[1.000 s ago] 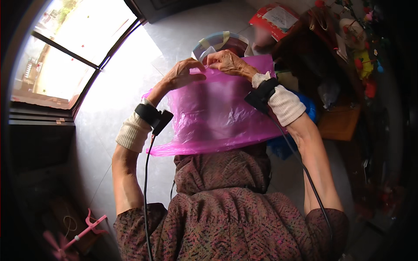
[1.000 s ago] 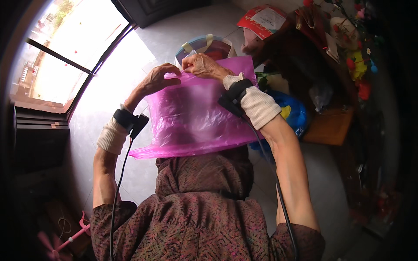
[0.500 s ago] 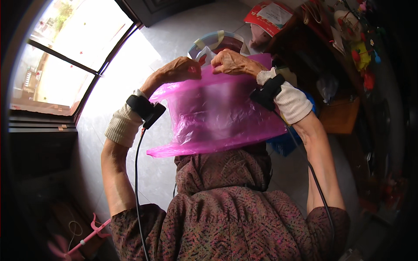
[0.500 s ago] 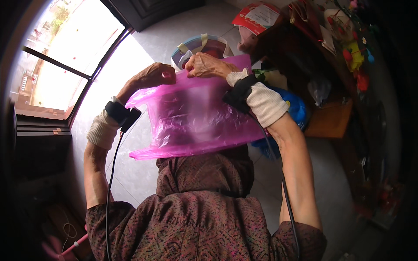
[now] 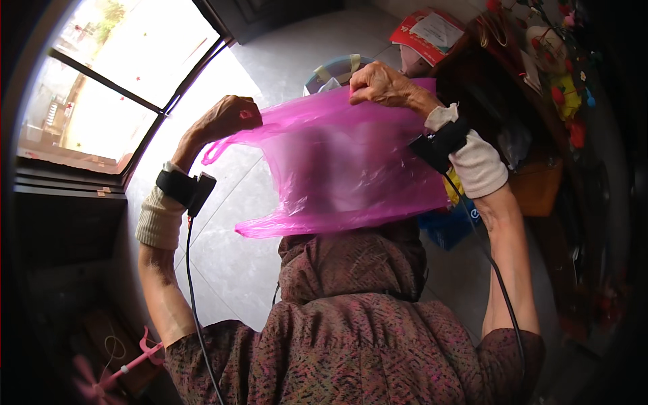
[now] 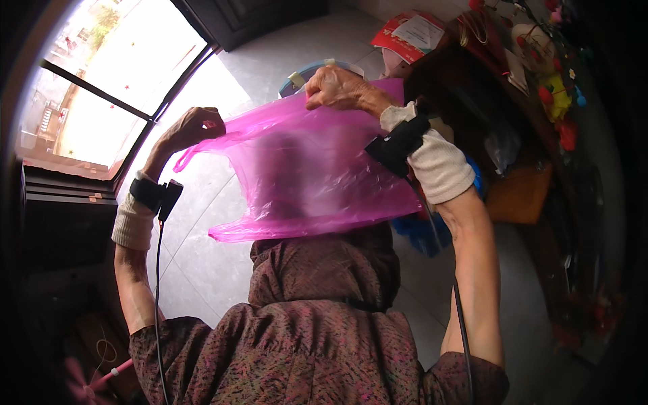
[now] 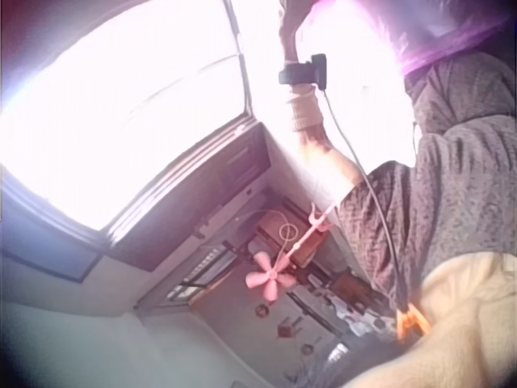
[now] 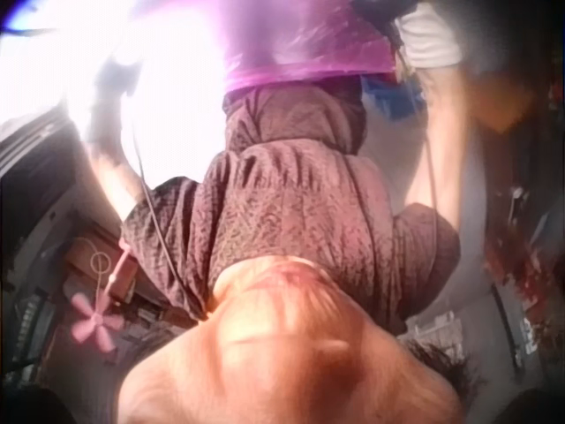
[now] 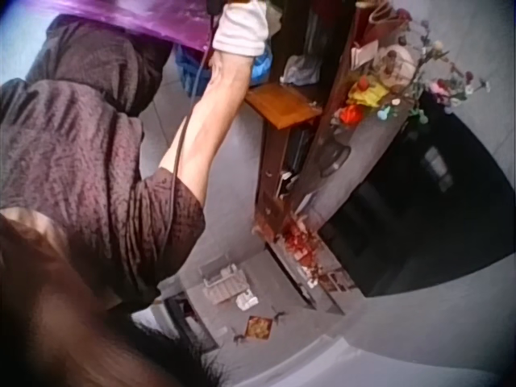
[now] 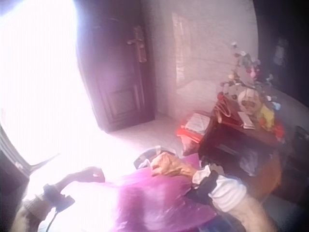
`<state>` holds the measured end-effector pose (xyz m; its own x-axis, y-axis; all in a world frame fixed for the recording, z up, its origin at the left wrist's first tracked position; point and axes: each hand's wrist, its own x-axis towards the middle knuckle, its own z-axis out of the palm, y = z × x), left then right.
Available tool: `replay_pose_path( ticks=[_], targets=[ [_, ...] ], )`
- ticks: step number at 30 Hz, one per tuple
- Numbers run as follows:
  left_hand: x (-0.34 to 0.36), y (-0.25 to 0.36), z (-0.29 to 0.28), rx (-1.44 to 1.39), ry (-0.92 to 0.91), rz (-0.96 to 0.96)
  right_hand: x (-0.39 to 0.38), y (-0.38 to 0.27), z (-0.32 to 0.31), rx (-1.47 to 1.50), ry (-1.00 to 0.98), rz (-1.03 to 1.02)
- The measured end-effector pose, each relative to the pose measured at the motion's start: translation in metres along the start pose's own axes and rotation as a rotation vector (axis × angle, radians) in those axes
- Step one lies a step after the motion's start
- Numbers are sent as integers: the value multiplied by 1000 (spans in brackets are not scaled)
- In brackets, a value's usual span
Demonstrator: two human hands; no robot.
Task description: The person is seen folding and organizing various plastic and reusable shopping bags.
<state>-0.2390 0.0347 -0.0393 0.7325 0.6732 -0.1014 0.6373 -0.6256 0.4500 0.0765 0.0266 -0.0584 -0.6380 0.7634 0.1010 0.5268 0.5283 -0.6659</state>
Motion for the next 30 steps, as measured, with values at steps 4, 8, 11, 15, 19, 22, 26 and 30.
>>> replay_pose_path(
  ticks=[4, 8, 11, 15, 19, 22, 26, 30],
  targets=[
    [8, 4, -6, 5, 16, 37, -7, 7, -15, -40, 0, 105],
    [-3, 9, -22, 13, 38, 29, 11, -1, -25, -144, -127, 159],
    [-20, 18, -25, 36, 74, 31, 47, -37, 13, -58, -153, -51],
    [9, 37, -23, 44, 118, 127, 58, -45, 23, -41, -49, -136],
    [-13, 26, -37, 163, 72, 52, 52, -44, 21, -184, 108, -351],
    [-43, 4, -45, 132, 113, -184, 40, -39, 10, 29, 69, -188],
    [-50, 4, -40, -116, 339, -220, 39, -54, 4, 78, 82, -104],
    [-53, 1, -29, -679, 629, -262, 40, -44, 1, 146, 174, -60]
  ],
)
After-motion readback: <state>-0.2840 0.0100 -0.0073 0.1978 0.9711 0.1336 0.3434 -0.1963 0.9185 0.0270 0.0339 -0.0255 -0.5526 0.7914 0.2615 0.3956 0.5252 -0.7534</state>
